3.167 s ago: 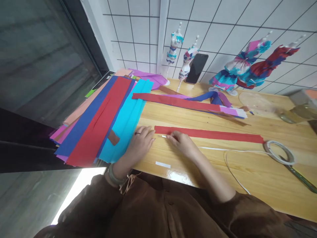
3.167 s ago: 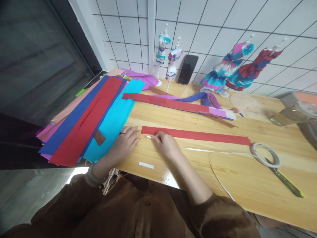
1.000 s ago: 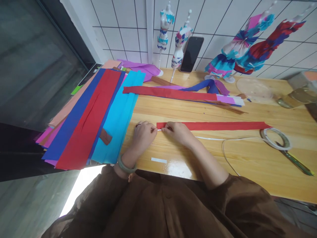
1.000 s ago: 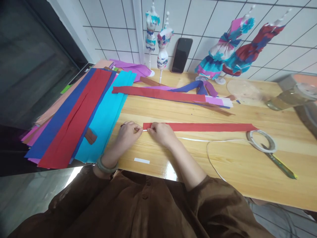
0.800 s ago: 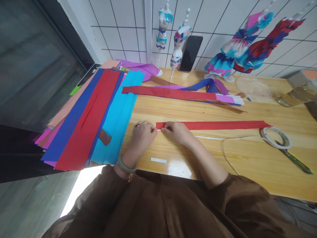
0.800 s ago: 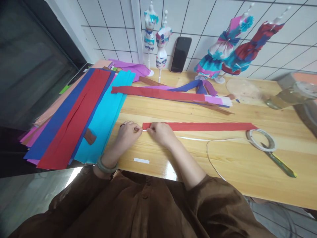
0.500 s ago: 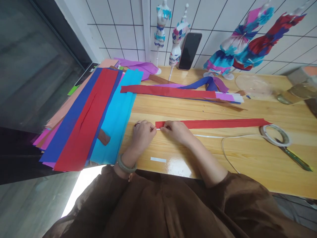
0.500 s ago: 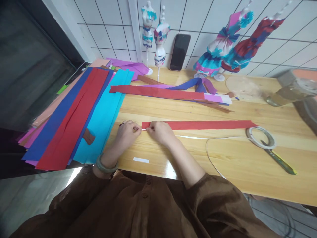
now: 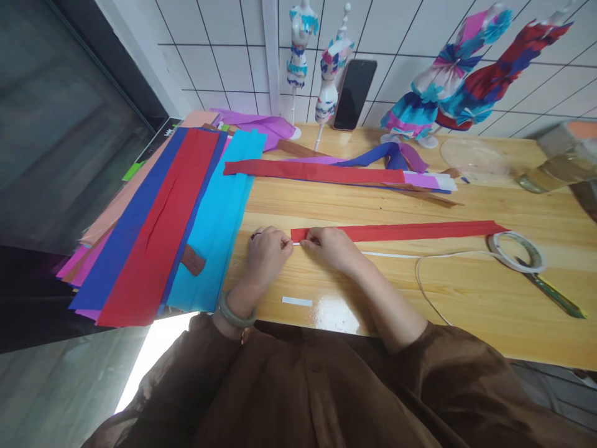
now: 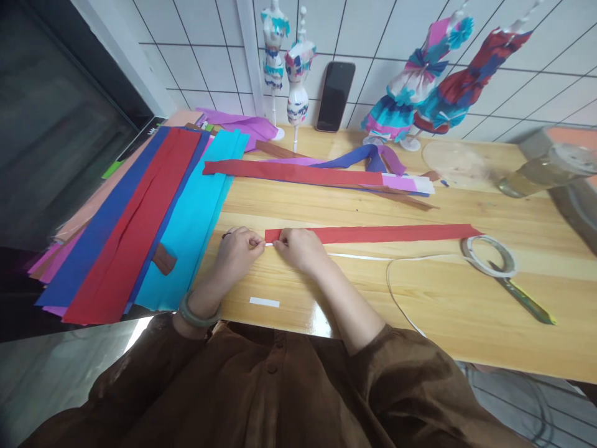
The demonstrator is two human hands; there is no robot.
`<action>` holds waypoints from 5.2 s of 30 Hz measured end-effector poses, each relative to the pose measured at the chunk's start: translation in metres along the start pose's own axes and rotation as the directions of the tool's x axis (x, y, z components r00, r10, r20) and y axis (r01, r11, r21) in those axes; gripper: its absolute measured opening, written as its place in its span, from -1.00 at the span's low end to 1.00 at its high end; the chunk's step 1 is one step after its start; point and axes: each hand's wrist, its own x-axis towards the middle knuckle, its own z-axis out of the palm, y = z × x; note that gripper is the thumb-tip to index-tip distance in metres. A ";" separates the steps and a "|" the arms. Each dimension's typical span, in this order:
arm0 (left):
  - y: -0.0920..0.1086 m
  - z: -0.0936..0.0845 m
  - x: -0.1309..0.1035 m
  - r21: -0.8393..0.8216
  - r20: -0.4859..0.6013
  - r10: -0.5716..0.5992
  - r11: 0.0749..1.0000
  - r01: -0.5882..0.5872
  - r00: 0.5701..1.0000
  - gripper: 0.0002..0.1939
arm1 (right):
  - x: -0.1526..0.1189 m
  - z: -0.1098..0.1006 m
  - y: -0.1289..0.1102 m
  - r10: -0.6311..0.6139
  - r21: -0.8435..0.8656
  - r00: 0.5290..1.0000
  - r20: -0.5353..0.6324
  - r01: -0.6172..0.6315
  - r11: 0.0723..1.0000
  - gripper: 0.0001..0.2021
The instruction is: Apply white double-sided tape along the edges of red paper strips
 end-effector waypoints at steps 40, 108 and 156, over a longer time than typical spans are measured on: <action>0.012 0.001 -0.004 0.098 -0.043 -0.059 0.993 0.063 0.997 -0.75 | 0.001 0.002 -0.001 0.012 -0.056 1.000 0.011 -0.011 0.998 -0.72; 0.013 -0.001 -0.002 0.090 0.028 -0.133 0.987 0.130 0.991 -0.82 | -0.018 -0.030 0.081 0.209 0.276 0.978 -0.018 -0.196 0.941 -0.80; 0.011 0.000 -0.003 0.103 0.012 -0.099 0.990 0.097 0.995 -0.86 | -0.030 -0.033 0.091 0.224 0.295 0.974 -0.032 -0.205 0.933 -0.84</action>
